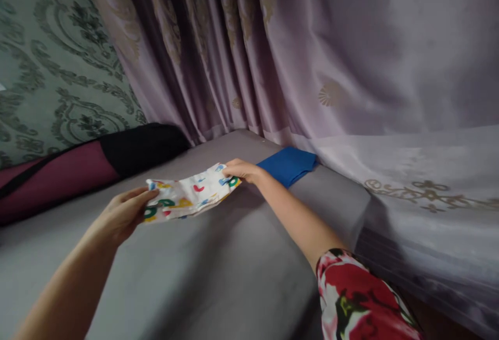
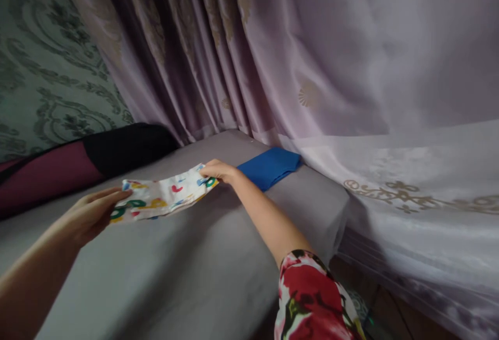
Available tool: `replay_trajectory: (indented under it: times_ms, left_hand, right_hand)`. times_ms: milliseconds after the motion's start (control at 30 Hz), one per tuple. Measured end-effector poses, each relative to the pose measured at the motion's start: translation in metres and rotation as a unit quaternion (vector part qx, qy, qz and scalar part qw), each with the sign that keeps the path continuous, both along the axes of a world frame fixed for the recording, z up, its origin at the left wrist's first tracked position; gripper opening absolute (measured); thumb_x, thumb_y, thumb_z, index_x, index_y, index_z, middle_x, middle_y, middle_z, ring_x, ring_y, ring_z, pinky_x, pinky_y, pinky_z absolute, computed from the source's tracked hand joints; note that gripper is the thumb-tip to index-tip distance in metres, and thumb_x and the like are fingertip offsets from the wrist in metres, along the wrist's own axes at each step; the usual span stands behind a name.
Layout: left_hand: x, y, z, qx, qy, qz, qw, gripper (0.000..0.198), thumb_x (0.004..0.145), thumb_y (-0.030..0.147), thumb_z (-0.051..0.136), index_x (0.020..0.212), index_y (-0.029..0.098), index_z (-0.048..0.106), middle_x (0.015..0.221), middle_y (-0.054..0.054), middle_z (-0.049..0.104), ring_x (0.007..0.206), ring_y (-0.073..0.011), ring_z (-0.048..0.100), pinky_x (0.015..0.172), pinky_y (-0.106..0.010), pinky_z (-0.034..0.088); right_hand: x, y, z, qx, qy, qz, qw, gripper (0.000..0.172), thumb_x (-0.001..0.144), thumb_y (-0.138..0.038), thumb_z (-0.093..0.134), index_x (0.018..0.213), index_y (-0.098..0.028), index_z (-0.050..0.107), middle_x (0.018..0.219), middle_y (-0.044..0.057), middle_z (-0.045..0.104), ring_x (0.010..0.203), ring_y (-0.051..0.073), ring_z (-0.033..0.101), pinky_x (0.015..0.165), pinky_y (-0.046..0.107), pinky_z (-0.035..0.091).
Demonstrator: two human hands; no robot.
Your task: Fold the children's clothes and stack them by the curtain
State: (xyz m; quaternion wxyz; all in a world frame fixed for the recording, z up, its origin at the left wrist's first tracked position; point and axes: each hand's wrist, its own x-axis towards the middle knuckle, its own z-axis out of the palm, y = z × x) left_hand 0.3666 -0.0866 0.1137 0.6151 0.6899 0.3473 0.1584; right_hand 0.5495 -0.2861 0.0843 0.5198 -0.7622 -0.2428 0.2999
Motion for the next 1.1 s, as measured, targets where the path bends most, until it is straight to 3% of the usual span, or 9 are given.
replay_trajectory:
  times_ms: [100, 233, 433, 633, 800, 933, 1100]
  left_hand:
    - [0.038, -0.037, 0.0, -0.078, -0.041, -0.045, 0.995, 0.015, 0.075, 0.008, 0.061, 0.089, 0.01, 0.065, 0.068, -0.004, 0.07, 0.053, -0.013, 0.065, 0.051, -0.022, 0.056]
    - [0.081, -0.081, -0.008, -0.113, -0.096, -0.071, 0.986, 0.018, 0.071, 0.008, 0.063, 0.089, 0.011, 0.065, 0.065, -0.003, 0.067, 0.049, -0.0126, 0.063, 0.048, -0.023, 0.055]
    - [0.128, -0.134, -0.023, -0.15, -0.11, -0.107, 0.977, 0.018, 0.071, 0.012, 0.062, 0.089, 0.012, 0.066, 0.065, -0.002, 0.066, 0.049, -0.0114, 0.062, 0.049, -0.023, 0.054]
    - [0.157, -0.173, -0.041, -0.175, -0.114, -0.14, 0.968, 0.023, 0.077, 0.01, 0.056, 0.097, 0.015, 0.064, 0.062, 0.001, 0.063, 0.048, -0.0086, 0.059, 0.052, -0.021, 0.054]
    - [0.17, -0.195, -0.062, -0.19, -0.106, -0.148, 0.965, 0.032, 0.079, 0.012, 0.057, 0.11, 0.018, 0.061, 0.067, 0.001, 0.063, 0.051, -0.0078, 0.059, 0.054, -0.021, 0.054]
    - [0.175, -0.206, -0.077, -0.191, -0.112, -0.143, 0.965, 0.032, 0.082, 0.018, 0.06, 0.114, 0.02, 0.06, 0.069, 0.002, 0.061, 0.051, -0.0066, 0.056, 0.053, -0.02, 0.053]
    - [0.174, -0.213, -0.088, -0.198, -0.1, -0.141, 0.965, 0.035, 0.085, 0.019, 0.061, 0.119, 0.02, 0.057, 0.068, 0.003, 0.059, 0.051, -0.0067, 0.057, 0.052, -0.019, 0.053]
  right_hand:
    - [0.033, -0.042, 0.009, 0.015, -0.035, -0.042, 0.998, 0.015, 0.063, -0.007, 0.053, 0.054, -0.018, 0.047, 0.043, -0.009, 0.041, 0.041, 0.005, 0.038, 0.041, 0.016, 0.026]
    - [0.068, -0.094, 0.017, 0.032, -0.028, -0.134, 0.99, 0.008, 0.062, -0.007, 0.058, 0.062, -0.016, 0.06, 0.05, -0.005, 0.057, 0.048, 0.008, 0.051, 0.048, 0.016, 0.038]
    - [0.094, -0.146, 0.025, 0.07, -0.035, -0.242, 0.967, 0.02, 0.065, -0.005, 0.058, 0.078, -0.014, 0.071, 0.063, -0.001, 0.068, 0.057, 0.011, 0.061, 0.056, 0.018, 0.047]
    - [0.115, -0.177, 0.01, -0.03, -0.153, -0.295, 0.943, 0.038, 0.068, -0.003, 0.057, 0.101, -0.013, 0.072, 0.085, 0.004, 0.074, 0.072, 0.014, 0.067, 0.061, 0.017, 0.048]
    - [0.127, -0.196, -0.002, -0.14, -0.272, -0.316, 0.898, 0.055, 0.069, -0.003, 0.058, 0.123, -0.016, 0.063, 0.11, 0.008, 0.071, 0.09, 0.016, 0.066, 0.079, 0.022, 0.049]
    - [0.122, -0.202, 0.0, -0.173, -0.337, -0.306, 0.873, 0.045, 0.076, -0.004, 0.053, 0.116, -0.019, 0.067, 0.113, 0.006, 0.07, 0.097, 0.016, 0.064, 0.088, 0.023, 0.045]
    - [0.119, -0.203, -0.006, -0.229, -0.309, -0.303, 0.872, 0.033, 0.085, -0.006, 0.048, 0.102, -0.02, 0.073, 0.106, 0.005, 0.072, 0.096, 0.015, 0.065, 0.087, 0.022, 0.046]
